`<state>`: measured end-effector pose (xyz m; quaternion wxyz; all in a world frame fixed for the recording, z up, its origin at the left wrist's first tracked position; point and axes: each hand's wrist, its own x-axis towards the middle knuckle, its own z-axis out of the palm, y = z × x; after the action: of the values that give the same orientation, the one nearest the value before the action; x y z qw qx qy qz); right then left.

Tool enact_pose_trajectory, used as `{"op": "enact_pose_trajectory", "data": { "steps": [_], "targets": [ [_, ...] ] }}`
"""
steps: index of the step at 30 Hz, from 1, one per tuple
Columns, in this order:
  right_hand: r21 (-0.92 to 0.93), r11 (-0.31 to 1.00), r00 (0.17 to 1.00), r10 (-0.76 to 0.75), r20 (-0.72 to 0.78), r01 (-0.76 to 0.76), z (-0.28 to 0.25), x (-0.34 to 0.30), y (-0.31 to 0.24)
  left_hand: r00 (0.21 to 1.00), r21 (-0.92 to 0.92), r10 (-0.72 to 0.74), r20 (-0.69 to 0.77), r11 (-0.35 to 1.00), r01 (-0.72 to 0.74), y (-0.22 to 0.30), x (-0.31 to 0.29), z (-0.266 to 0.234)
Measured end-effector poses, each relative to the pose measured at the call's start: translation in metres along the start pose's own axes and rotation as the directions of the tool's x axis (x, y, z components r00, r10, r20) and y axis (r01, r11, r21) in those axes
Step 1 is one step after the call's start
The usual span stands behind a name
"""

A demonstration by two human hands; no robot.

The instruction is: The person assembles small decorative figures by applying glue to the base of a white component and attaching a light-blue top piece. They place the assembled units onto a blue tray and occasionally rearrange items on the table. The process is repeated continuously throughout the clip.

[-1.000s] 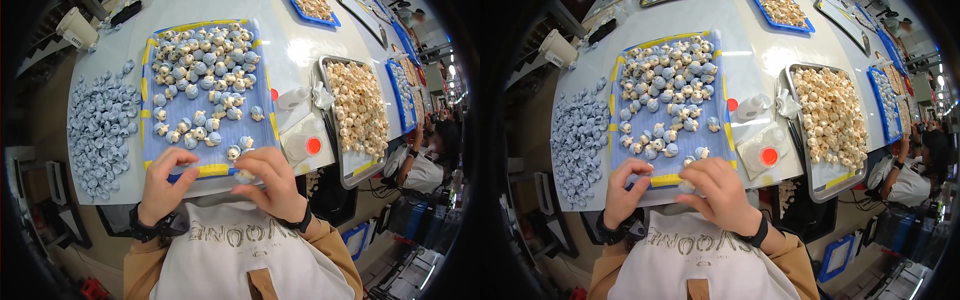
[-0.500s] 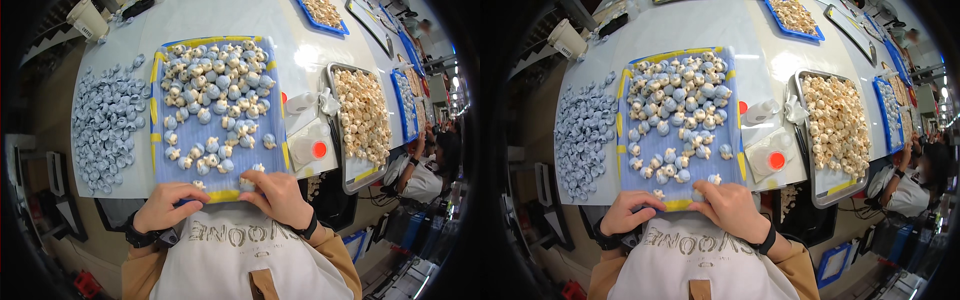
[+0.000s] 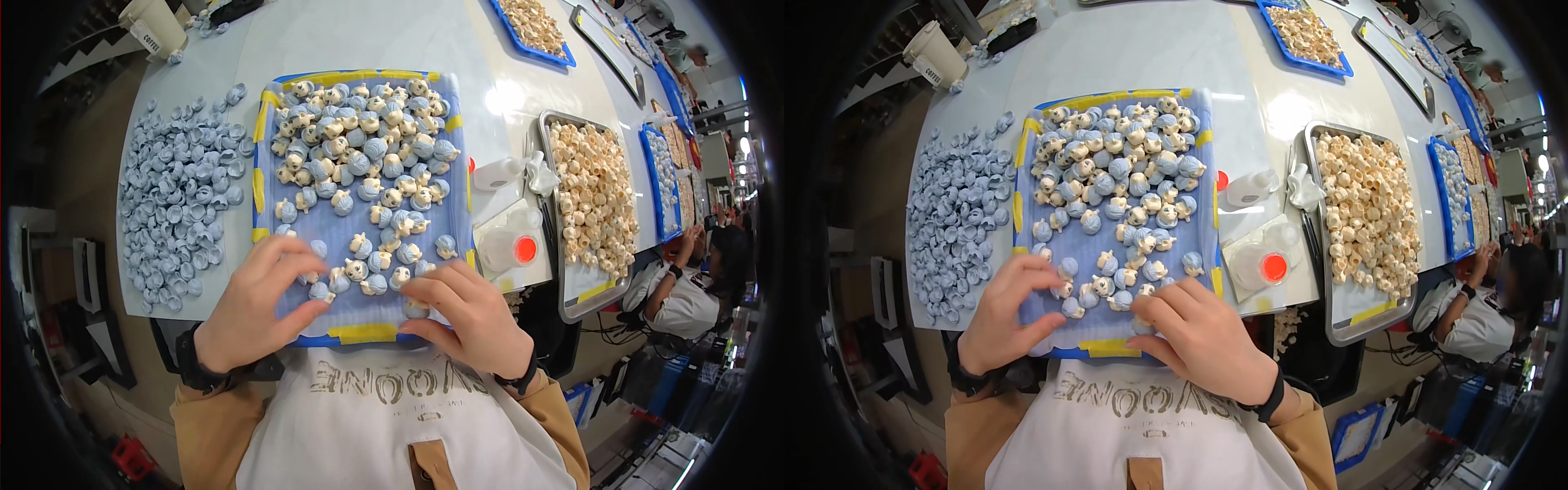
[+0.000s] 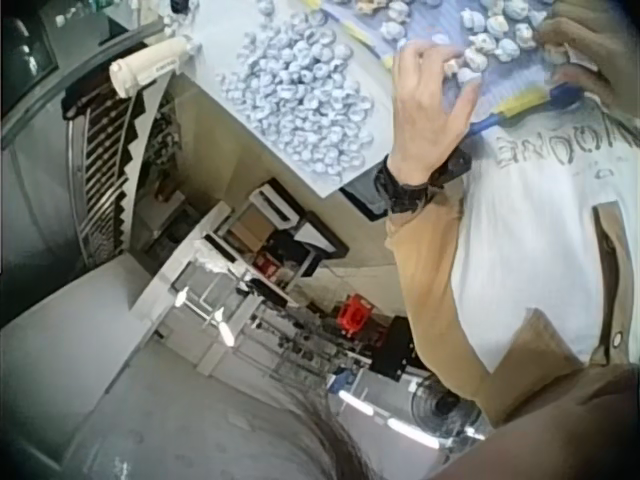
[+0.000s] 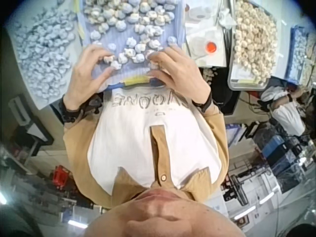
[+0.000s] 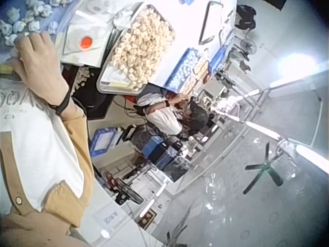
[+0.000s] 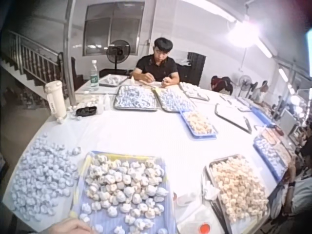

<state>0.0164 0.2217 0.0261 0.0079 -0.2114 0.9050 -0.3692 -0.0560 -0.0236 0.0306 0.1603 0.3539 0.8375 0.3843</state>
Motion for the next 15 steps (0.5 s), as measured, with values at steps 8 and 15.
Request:
{"op": "enact_pose_trajectory", "data": {
  "steps": [8, 15],
  "targets": [
    [-0.144, 0.984, 0.978, 0.130, 0.160, -0.107, 0.018, 0.006, 0.003, 0.957, 0.094, -0.013, 0.289, 0.995, -0.014, -0.018, -0.007, 0.014],
    [-0.225, 0.974, 0.996, 0.053, 0.076, -0.035, 0.005, 0.027, 0.007, 0.996, 0.222, 0.071, 0.054, 0.972, -0.081, -0.010, 0.021, -0.003]
  ]
}}
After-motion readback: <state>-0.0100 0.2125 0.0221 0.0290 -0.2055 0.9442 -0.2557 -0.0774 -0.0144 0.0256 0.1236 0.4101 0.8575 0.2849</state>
